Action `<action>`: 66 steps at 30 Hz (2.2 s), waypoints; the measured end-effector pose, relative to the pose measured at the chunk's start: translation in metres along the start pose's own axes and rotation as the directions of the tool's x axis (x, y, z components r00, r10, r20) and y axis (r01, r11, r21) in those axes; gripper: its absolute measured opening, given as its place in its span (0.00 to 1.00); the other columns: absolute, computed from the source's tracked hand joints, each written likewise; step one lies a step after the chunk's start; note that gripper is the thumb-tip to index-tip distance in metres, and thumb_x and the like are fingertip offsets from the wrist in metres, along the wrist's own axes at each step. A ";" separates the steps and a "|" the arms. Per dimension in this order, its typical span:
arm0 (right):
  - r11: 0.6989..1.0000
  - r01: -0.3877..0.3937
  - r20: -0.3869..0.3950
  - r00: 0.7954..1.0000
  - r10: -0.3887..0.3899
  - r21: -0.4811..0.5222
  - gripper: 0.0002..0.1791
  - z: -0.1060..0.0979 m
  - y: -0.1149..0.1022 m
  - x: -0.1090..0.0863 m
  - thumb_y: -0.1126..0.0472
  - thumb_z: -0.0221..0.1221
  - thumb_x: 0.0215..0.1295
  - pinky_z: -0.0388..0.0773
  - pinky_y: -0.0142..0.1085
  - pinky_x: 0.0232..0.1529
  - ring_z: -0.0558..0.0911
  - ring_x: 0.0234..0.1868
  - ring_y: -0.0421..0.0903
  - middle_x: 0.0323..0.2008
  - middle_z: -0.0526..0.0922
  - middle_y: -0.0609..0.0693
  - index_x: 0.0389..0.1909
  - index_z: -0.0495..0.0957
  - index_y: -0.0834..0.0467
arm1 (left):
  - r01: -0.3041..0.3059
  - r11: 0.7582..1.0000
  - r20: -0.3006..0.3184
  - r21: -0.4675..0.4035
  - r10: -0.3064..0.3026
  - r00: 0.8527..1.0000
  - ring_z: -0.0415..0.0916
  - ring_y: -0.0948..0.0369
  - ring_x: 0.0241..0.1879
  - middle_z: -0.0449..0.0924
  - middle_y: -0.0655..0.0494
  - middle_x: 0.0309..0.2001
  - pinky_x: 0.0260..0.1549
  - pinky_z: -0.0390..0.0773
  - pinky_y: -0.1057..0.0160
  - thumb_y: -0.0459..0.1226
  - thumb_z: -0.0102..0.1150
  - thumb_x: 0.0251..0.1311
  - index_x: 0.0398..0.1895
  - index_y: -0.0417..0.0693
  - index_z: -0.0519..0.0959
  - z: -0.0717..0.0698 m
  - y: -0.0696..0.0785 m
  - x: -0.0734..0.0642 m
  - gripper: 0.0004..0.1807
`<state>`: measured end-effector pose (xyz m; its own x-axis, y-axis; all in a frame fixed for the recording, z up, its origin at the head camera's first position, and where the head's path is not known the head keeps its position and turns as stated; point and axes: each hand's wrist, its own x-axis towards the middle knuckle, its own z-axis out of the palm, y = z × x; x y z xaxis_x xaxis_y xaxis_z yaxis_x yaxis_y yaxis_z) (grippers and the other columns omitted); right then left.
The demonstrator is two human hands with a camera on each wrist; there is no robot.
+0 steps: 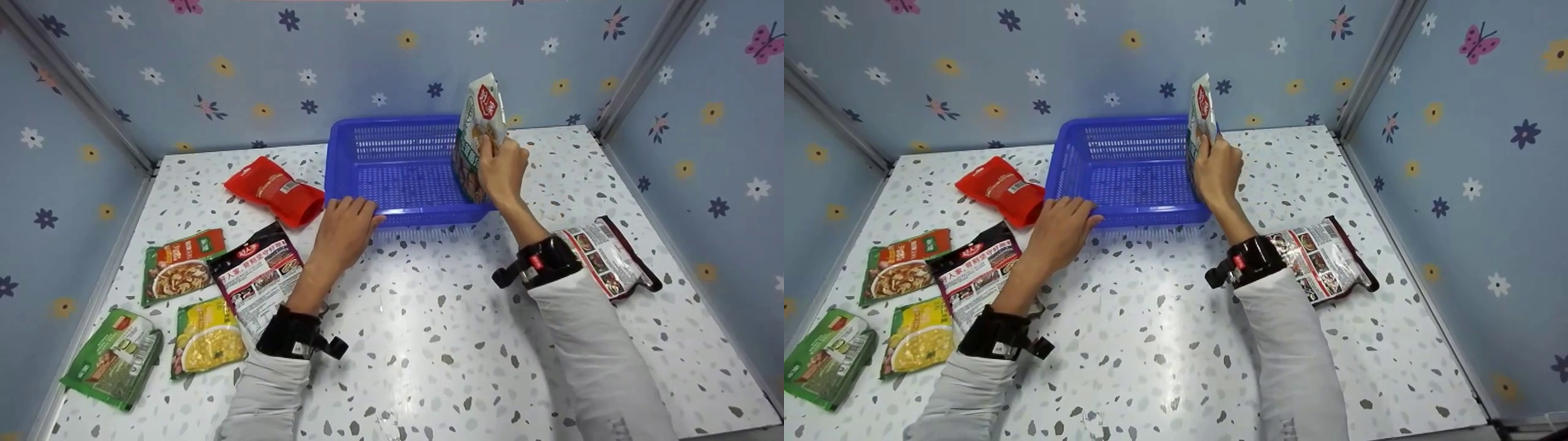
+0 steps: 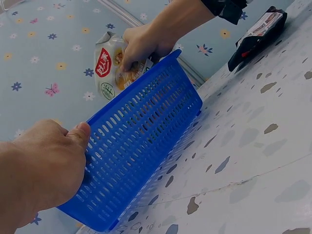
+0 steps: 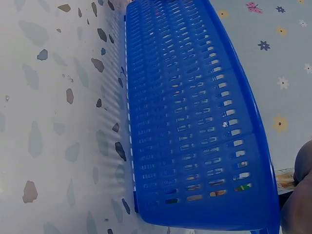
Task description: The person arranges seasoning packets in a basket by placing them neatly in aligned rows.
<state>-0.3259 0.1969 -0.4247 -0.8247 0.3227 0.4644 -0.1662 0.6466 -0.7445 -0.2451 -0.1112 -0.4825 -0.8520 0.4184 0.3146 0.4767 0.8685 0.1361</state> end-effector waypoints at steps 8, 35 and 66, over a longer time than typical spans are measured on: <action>0.999 0.038 0.027 0.999 -0.037 -0.032 0.21 0.000 0.002 -0.007 0.60 0.68 0.78 0.92 0.59 0.59 0.94 0.57 0.66 0.54 0.92 0.71 0.60 0.87 0.73 | -0.012 1.000 -0.032 0.002 0.012 0.999 0.83 0.42 0.54 0.88 0.42 0.51 0.55 0.79 0.44 0.51 0.49 0.90 0.59 0.42 0.81 0.002 0.000 0.000 0.22; 0.997 0.041 0.031 0.999 -0.039 -0.063 0.20 -0.002 0.006 -0.004 0.62 0.65 0.79 0.93 0.59 0.59 0.94 0.57 0.68 0.55 0.92 0.72 0.61 0.87 0.74 | -0.002 1.000 -0.006 0.004 0.002 1.000 0.81 0.44 0.53 0.87 0.43 0.51 0.57 0.78 0.46 0.53 0.46 0.91 0.60 0.43 0.81 0.000 0.001 0.000 0.23; 0.974 -0.069 0.095 0.994 0.049 0.214 0.54 -0.021 0.024 0.001 0.42 0.70 0.73 0.87 0.51 0.64 0.86 0.64 0.53 0.76 0.81 0.57 0.91 0.52 0.48 | -0.008 1.000 -0.024 0.010 0.008 1.000 0.81 0.43 0.52 0.87 0.43 0.49 0.55 0.78 0.45 0.53 0.46 0.91 0.58 0.43 0.80 0.002 0.000 -0.001 0.23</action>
<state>-0.3189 0.2275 -0.4322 -0.8796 0.2871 0.3794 -0.2207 0.4602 -0.8599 -0.2448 -0.1105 -0.4847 -0.8430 0.4187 0.3378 0.4809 0.8680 0.1240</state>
